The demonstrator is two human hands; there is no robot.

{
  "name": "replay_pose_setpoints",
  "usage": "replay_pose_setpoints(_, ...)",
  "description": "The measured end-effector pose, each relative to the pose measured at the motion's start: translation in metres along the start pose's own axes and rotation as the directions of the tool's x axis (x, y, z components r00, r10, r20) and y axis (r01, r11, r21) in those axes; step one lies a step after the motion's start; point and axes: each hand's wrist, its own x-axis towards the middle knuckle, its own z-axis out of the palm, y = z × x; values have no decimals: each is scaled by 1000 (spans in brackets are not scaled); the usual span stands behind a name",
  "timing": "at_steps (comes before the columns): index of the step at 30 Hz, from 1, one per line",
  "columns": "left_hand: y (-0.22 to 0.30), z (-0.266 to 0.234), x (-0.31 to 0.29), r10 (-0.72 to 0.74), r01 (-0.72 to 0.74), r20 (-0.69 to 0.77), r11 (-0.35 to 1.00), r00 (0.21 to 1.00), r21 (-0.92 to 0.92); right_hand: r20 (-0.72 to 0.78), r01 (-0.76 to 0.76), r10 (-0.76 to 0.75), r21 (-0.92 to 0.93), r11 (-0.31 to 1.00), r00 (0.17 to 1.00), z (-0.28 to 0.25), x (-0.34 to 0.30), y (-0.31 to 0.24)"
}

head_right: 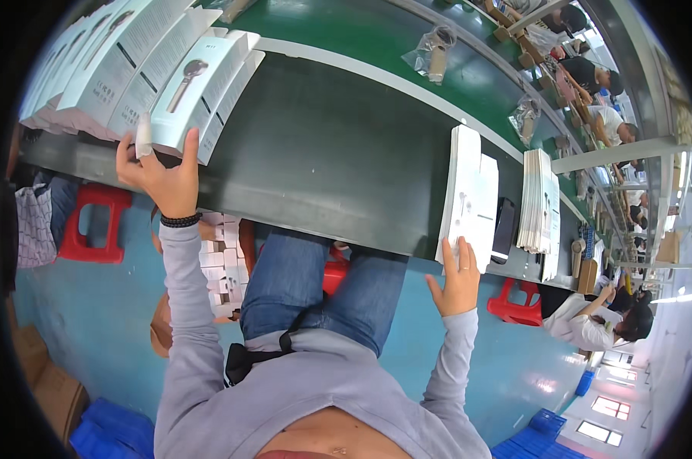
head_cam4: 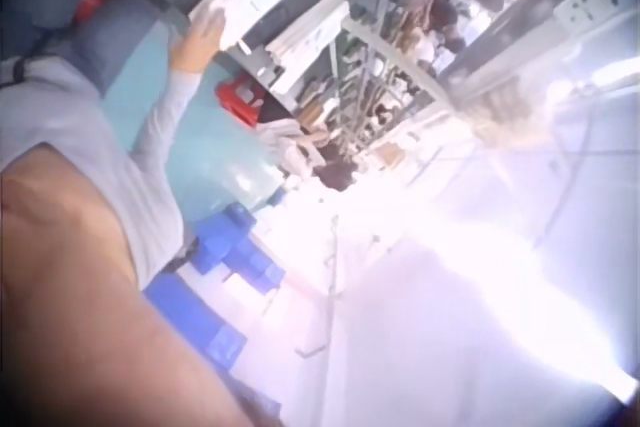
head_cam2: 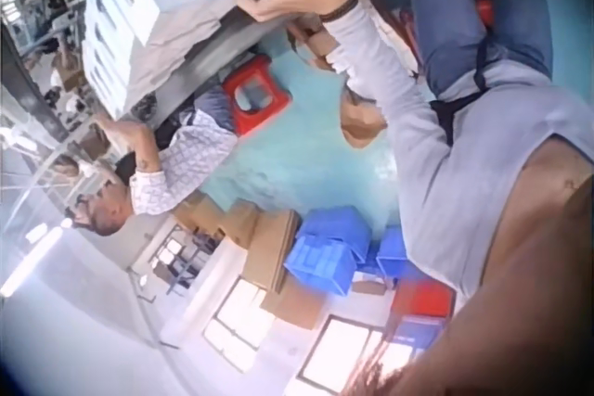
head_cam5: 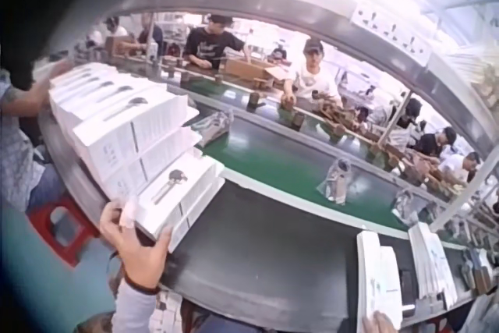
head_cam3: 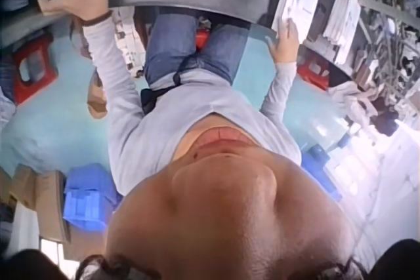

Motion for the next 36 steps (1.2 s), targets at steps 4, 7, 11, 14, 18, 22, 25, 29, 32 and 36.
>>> replay_pose_setpoints(4,0,9,-6,-27,30,-92,999,995,28,-125,51,-35,125,991,992,-4,5,0)
replay_pose_setpoints(7,18,-8,-18,7,-15,-97,996,995,-89,-365,146,-102,96,985,925,-24,2,4)
replay_pose_setpoints(11,75,-44,-41,276,-150,160,827,948,-541,-655,7,243,354,935,716,-48,-8,-16)
replay_pose_setpoints(14,115,-52,-72,610,-180,266,569,746,-802,-344,94,515,888,450,785,-68,0,-66)
replay_pose_setpoints(18,128,-75,-30,717,-233,424,622,553,-748,-148,87,261,969,231,954,-72,24,-88)
replay_pose_setpoints(22,111,-90,-15,671,-98,593,695,444,-713,131,-142,147,988,67,980,-68,28,-95)
replay_pose_setpoints(25,107,-86,-38,719,-127,605,674,343,-728,168,-161,-2,944,287,986,-72,30,-86)
replay_pose_setpoints(29,120,-101,-27,750,-19,584,619,311,-785,179,-196,119,969,153,977,-70,32,-85)
replay_pose_setpoints(32,122,-92,-39,693,-37,595,663,407,-747,180,-193,131,977,87,975,-58,32,-83)
replay_pose_setpoints(36,126,-93,-36,709,75,623,638,330,-766,83,-115,158,973,200,984,-49,33,-67)
